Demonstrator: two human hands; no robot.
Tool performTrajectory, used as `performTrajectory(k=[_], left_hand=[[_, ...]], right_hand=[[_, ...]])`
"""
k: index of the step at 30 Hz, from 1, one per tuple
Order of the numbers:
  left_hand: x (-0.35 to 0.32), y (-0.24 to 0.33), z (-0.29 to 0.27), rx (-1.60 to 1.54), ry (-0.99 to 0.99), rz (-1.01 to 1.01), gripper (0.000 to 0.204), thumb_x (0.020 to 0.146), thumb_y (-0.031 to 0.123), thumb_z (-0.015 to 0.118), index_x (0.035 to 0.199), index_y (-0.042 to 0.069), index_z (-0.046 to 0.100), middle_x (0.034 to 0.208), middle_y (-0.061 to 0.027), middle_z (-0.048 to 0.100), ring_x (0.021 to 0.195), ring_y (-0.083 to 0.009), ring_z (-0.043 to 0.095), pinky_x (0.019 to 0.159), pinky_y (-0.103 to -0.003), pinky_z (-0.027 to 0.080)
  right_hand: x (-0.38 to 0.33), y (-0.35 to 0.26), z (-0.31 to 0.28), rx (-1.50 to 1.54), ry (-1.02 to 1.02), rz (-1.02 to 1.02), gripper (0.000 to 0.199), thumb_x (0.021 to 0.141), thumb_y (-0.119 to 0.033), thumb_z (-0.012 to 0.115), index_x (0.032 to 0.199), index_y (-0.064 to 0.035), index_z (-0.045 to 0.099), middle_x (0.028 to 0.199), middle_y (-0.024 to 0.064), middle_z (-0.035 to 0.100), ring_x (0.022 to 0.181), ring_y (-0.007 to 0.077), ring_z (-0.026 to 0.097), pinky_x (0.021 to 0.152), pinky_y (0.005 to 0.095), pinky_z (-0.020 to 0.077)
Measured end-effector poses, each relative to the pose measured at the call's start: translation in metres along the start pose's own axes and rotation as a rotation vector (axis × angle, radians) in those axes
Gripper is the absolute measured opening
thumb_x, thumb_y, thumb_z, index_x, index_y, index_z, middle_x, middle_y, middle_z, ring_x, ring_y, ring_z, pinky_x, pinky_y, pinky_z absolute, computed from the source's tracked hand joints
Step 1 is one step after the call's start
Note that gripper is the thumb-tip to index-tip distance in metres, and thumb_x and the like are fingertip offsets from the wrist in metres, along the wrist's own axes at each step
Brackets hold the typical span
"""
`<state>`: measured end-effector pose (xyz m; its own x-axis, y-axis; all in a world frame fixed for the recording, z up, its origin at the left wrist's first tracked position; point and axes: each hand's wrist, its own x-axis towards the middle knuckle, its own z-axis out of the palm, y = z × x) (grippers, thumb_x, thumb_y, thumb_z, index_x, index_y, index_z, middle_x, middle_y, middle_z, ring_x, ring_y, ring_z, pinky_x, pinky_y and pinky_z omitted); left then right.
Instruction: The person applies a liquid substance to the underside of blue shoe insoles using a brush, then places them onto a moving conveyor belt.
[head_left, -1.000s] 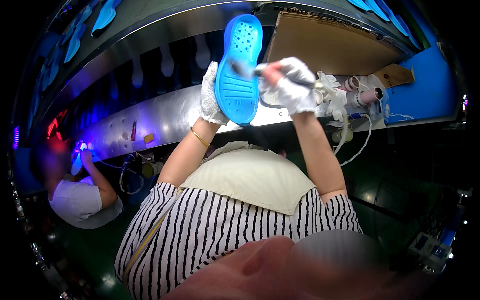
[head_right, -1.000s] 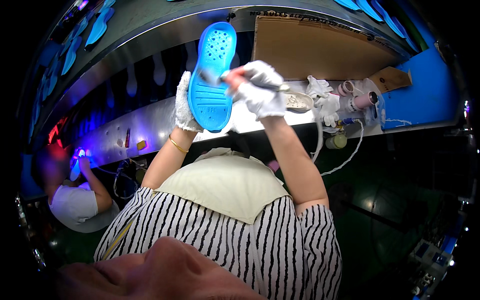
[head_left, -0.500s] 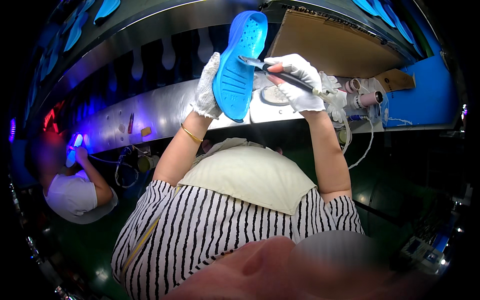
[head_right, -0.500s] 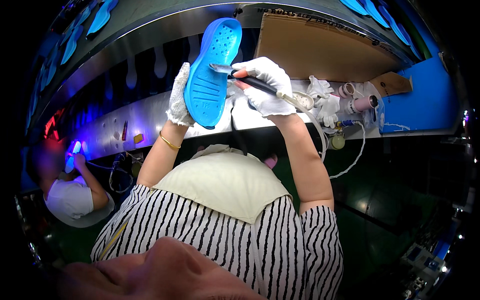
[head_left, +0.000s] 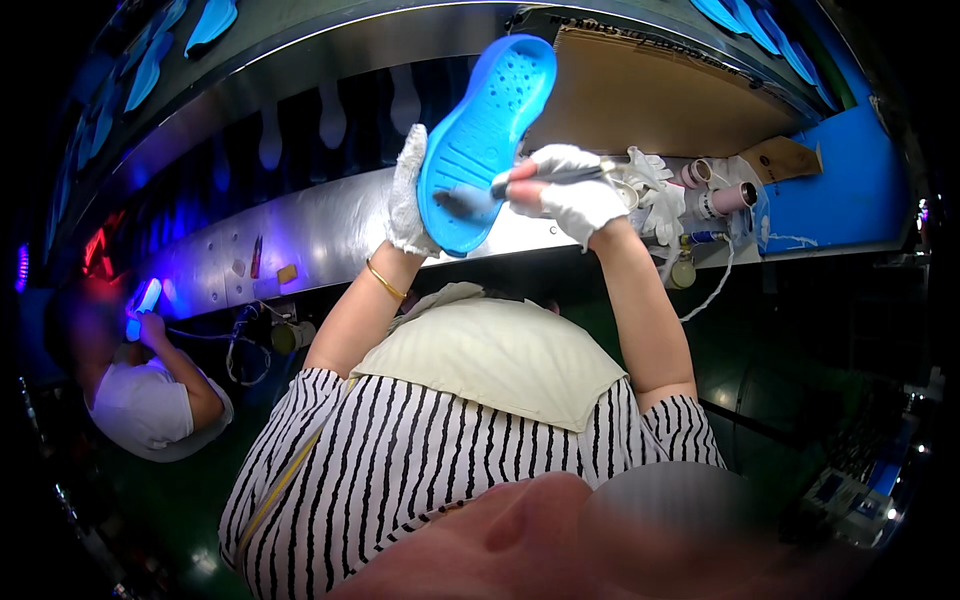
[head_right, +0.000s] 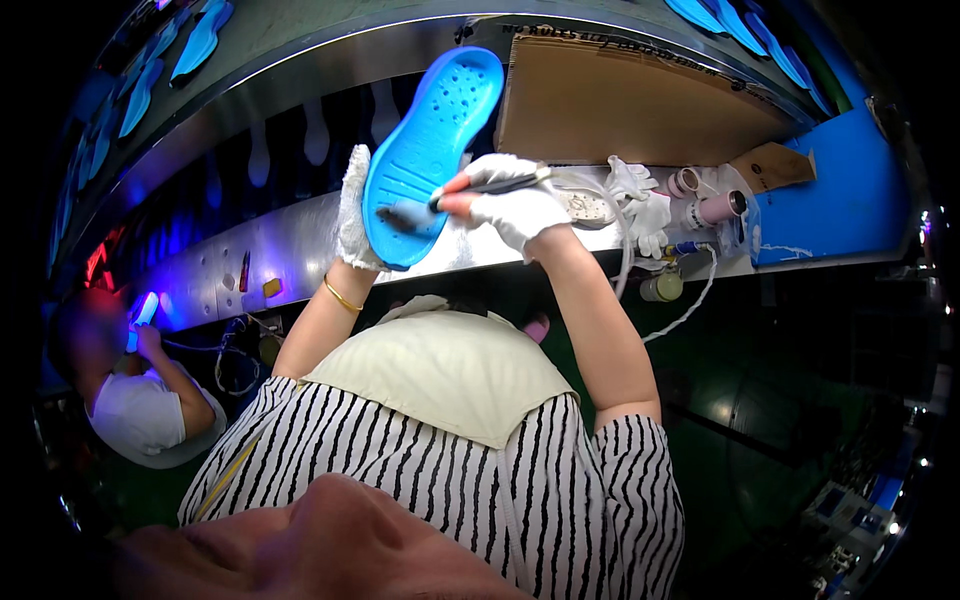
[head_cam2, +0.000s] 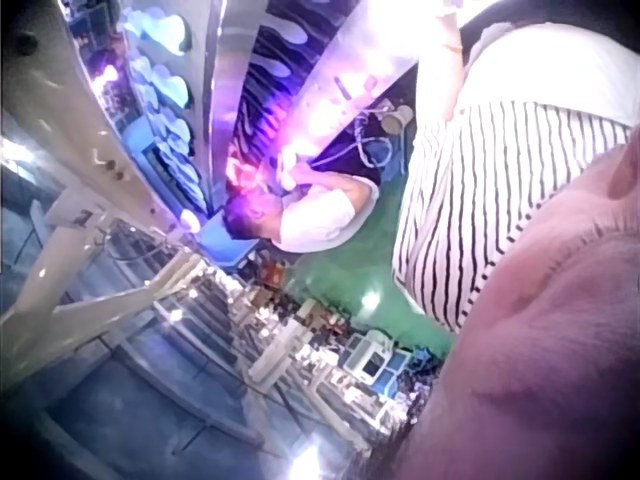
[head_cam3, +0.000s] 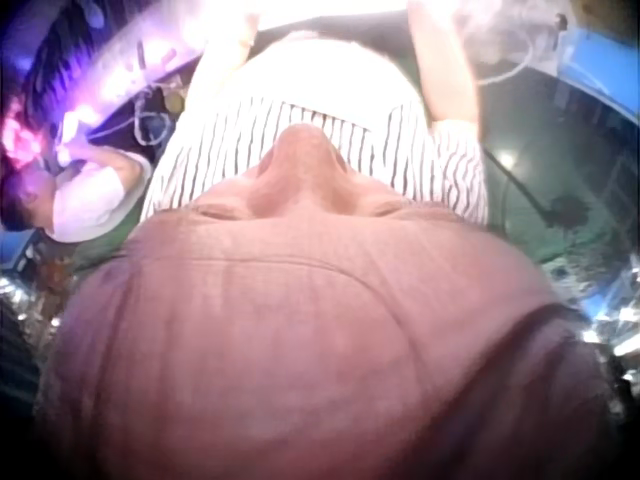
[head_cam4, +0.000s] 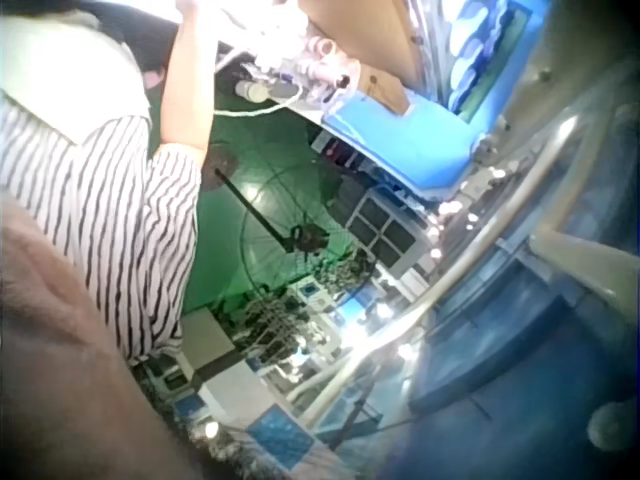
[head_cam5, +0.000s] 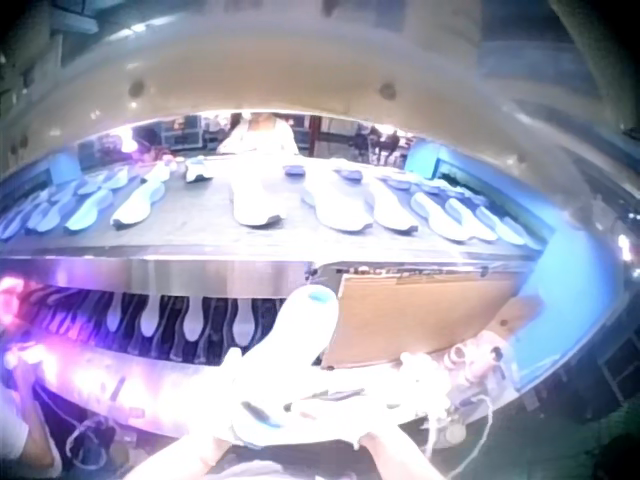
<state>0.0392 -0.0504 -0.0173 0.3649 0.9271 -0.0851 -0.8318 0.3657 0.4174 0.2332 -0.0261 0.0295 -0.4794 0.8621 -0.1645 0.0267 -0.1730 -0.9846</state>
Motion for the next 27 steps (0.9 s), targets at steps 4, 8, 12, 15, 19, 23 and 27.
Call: performTrajectory(k=[4,8,12,15,19,23,27], left_hand=[[-0.005,-0.007,-0.011,-0.007,0.030,-0.016,0.071,0.092,0.059,0.039,0.134,0.002,0.044,0.122,-0.0185,0.058,0.102,-0.0299,0.063,0.088,-0.043,0.053],[-0.005,-0.008,-0.007,0.012,0.050,-0.049,0.067,0.093,0.057,0.040,0.130,0.002,0.047,0.116,-0.0187,0.061,0.098,-0.0291,0.065,0.082,-0.042,0.056],[0.001,0.003,-0.012,0.112,0.165,-0.007,0.062,0.094,0.054,0.041,0.128,0.003,0.048,0.115,-0.0180,0.061,0.092,-0.0277,0.066,0.080,-0.041,0.057],[-0.003,0.010,-0.011,0.188,0.317,0.037,0.061,0.094,0.053,0.042,0.129,0.004,0.046,0.109,-0.0170,0.062,0.086,-0.0263,0.066,0.076,-0.039,0.058],[-0.001,0.018,-0.018,0.303,0.277,0.051,0.060,0.092,0.053,0.048,0.125,0.003,0.050,0.108,-0.0174,0.062,0.087,-0.0252,0.065,0.074,-0.043,0.058],[0.001,0.022,-0.007,0.347,0.288,0.121,0.055,0.095,0.051,0.044,0.125,0.005,0.049,0.104,-0.0154,0.063,0.082,-0.0207,0.067,0.064,-0.030,0.060],[0.003,0.031,-0.004,0.400,0.179,0.109,0.054,0.095,0.049,0.045,0.127,0.006,0.047,0.105,-0.0150,0.062,0.083,-0.0207,0.067,0.065,-0.031,0.060]], right_hand=[[0.031,-0.005,-0.036,0.072,0.241,-0.271,0.013,0.075,-0.002,0.076,0.086,-0.0018,0.069,0.080,0.0090,0.069,0.066,0.0127,0.065,0.060,0.0229,0.0536],[0.042,0.004,-0.050,-0.148,0.489,-0.533,0.014,0.075,0.000,0.075,0.087,-0.0058,0.070,0.084,0.0053,0.068,0.071,0.0127,0.065,0.067,0.0232,0.0526],[0.023,0.041,-0.002,-0.517,0.307,-0.815,0.016,0.072,-0.001,0.076,0.084,-0.0051,0.068,0.083,0.0066,0.067,0.078,0.0165,0.065,0.071,0.0288,0.0522],[-0.003,0.033,0.012,-0.278,0.089,-0.356,0.016,0.074,-0.003,0.076,0.087,-0.0037,0.067,0.083,0.0071,0.067,0.076,0.0134,0.065,0.070,0.0267,0.0523],[-0.008,0.024,-0.002,0.042,0.092,-0.221,0.018,0.075,0.002,0.075,0.090,-0.0021,0.065,0.087,0.0089,0.068,0.073,0.0123,0.063,0.069,0.0236,0.0526],[-0.014,0.013,-0.006,0.147,0.011,-0.287,0.021,0.075,0.004,0.074,0.090,-0.0030,0.061,0.089,0.0101,0.068,0.076,0.0140,0.065,0.069,0.0248,0.0537],[-0.020,0.009,-0.010,0.159,0.004,-0.329,0.023,0.074,0.006,0.074,0.089,-0.0029,0.060,0.089,0.0107,0.068,0.078,0.0158,0.067,0.067,0.0252,0.0539]])
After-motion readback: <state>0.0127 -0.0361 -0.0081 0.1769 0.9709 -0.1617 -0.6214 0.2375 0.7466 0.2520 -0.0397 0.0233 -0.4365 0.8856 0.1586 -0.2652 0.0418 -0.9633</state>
